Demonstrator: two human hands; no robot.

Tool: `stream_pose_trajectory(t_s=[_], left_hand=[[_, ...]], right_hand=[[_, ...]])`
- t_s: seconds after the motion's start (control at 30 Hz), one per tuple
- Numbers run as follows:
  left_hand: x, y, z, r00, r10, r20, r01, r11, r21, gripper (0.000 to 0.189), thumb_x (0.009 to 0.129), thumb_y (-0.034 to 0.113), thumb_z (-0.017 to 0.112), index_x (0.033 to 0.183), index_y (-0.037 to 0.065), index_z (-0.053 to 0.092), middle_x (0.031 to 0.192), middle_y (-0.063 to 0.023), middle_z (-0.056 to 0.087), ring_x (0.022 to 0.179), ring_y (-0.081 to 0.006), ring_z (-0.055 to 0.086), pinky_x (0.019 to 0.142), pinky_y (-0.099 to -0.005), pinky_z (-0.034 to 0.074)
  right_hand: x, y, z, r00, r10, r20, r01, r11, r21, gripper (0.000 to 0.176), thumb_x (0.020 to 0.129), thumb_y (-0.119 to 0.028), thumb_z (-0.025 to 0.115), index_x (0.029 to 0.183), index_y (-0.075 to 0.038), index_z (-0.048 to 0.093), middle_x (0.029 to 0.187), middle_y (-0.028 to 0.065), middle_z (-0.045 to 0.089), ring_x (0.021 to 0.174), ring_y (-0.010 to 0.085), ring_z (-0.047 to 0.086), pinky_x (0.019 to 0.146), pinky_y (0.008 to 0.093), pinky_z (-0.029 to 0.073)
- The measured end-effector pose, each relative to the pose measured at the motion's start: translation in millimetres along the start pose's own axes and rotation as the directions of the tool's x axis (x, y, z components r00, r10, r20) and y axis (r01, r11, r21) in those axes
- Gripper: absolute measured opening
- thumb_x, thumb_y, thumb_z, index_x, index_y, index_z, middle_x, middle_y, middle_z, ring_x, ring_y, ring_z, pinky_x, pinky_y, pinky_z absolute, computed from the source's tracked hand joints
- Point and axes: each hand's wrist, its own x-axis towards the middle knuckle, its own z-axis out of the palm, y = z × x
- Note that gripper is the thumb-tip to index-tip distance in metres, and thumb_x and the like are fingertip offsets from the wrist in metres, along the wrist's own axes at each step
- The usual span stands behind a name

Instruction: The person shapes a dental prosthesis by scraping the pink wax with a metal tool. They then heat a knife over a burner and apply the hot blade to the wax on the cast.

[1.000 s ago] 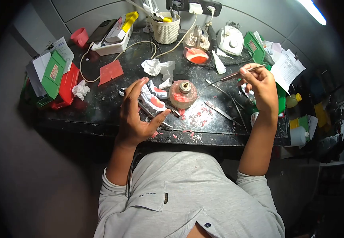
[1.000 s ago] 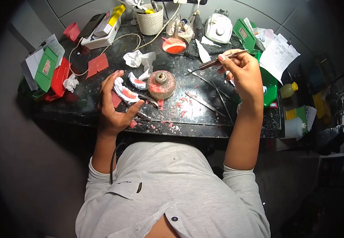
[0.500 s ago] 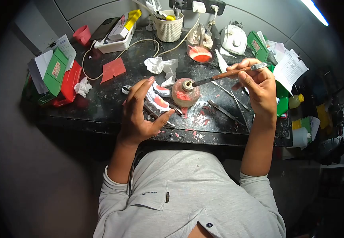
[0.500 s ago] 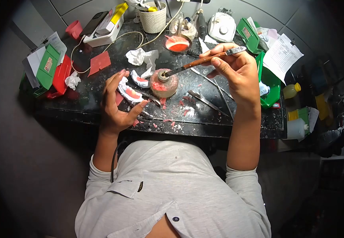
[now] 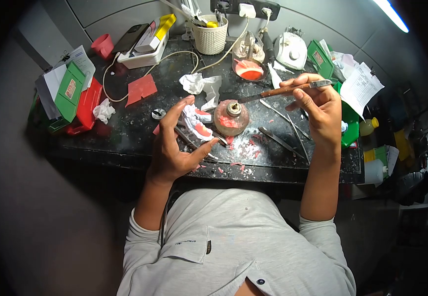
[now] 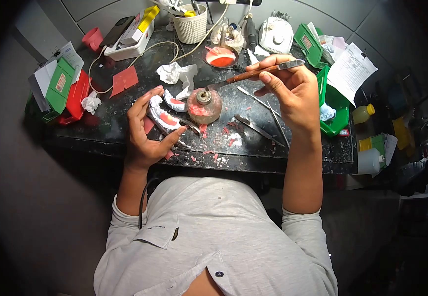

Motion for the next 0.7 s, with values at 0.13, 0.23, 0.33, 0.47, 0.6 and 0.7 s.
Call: stream_pose_trajectory(t_s=[0.13,0.23,0.33,0.47,0.6,0.7], left_hand=[[1,-3,4,0.999,-0.004,-0.048,-0.005,0.983,-0.184,0.081,0.077,0.007,0.089,0.138,-0.002,0.036,0.146,-0.0342,0.047,0.134,-0.0411,0.054,0.112,-0.0463,0.046],[1,-3,1,1.0,-0.021,-0.022,0.019,0.996,-0.083,0.081,0.076,0.009,0.09,0.138,-0.002,0.039,0.146,-0.0333,0.049,0.133,-0.0407,0.056,0.111,-0.046,0.047],[-2,-6,-2,0.999,-0.016,0.031,0.017,0.999,-0.047,0.08,0.079,0.001,0.085,0.143,-0.004,0.036,0.152,-0.0326,0.041,0.135,-0.0386,0.053,0.112,-0.0463,0.046],[2,-2,-5,1.0,0.001,0.016,-0.002,1.0,0.008,0.08,0.078,0.002,0.085,0.144,-0.005,0.039,0.149,-0.0314,0.046,0.131,-0.0382,0.057,0.11,-0.0455,0.048],[6,1,-7,0.999,0.035,-0.002,-0.034,0.996,0.078,0.08,0.077,0.006,0.087,0.142,-0.006,0.043,0.144,-0.0306,0.052,0.127,-0.0392,0.06,0.107,-0.0456,0.05],[6,2,-7,0.999,0.046,-0.002,-0.045,0.994,0.104,0.079,0.076,0.009,0.087,0.141,-0.006,0.045,0.143,-0.0303,0.054,0.126,-0.0397,0.061,0.106,-0.046,0.051]], right_hand=[[0,1,1,0.96,-0.194,-0.203,0.19,0.981,-0.038,0.022,0.099,0.0,0.063,0.119,0.007,0.061,0.11,0.0182,0.073,0.098,0.0218,0.073,0.074,0.0307,0.064],[2,3,1,0.921,-0.277,-0.274,0.219,0.95,-0.223,0.02,0.098,0.001,0.064,0.117,0.006,0.062,0.109,0.0171,0.073,0.098,0.0199,0.073,0.076,0.0298,0.065],[2,6,6,0.916,-0.297,-0.27,0.243,0.946,-0.216,0.017,0.098,0.003,0.063,0.115,0.006,0.063,0.109,0.016,0.073,0.097,0.0181,0.073,0.076,0.0292,0.065],[4,8,8,0.923,-0.311,-0.228,0.252,0.934,-0.253,0.015,0.098,0.006,0.062,0.113,0.006,0.063,0.108,0.0153,0.073,0.098,0.0181,0.072,0.077,0.0291,0.064],[4,7,8,0.929,-0.294,-0.225,0.238,0.939,-0.249,0.016,0.098,0.006,0.062,0.113,0.006,0.063,0.108,0.0156,0.073,0.097,0.0182,0.072,0.077,0.029,0.064],[4,8,9,0.931,-0.279,-0.236,0.22,0.944,-0.246,0.015,0.098,0.006,0.062,0.113,0.006,0.063,0.108,0.0154,0.073,0.096,0.0177,0.072,0.077,0.0289,0.064]])
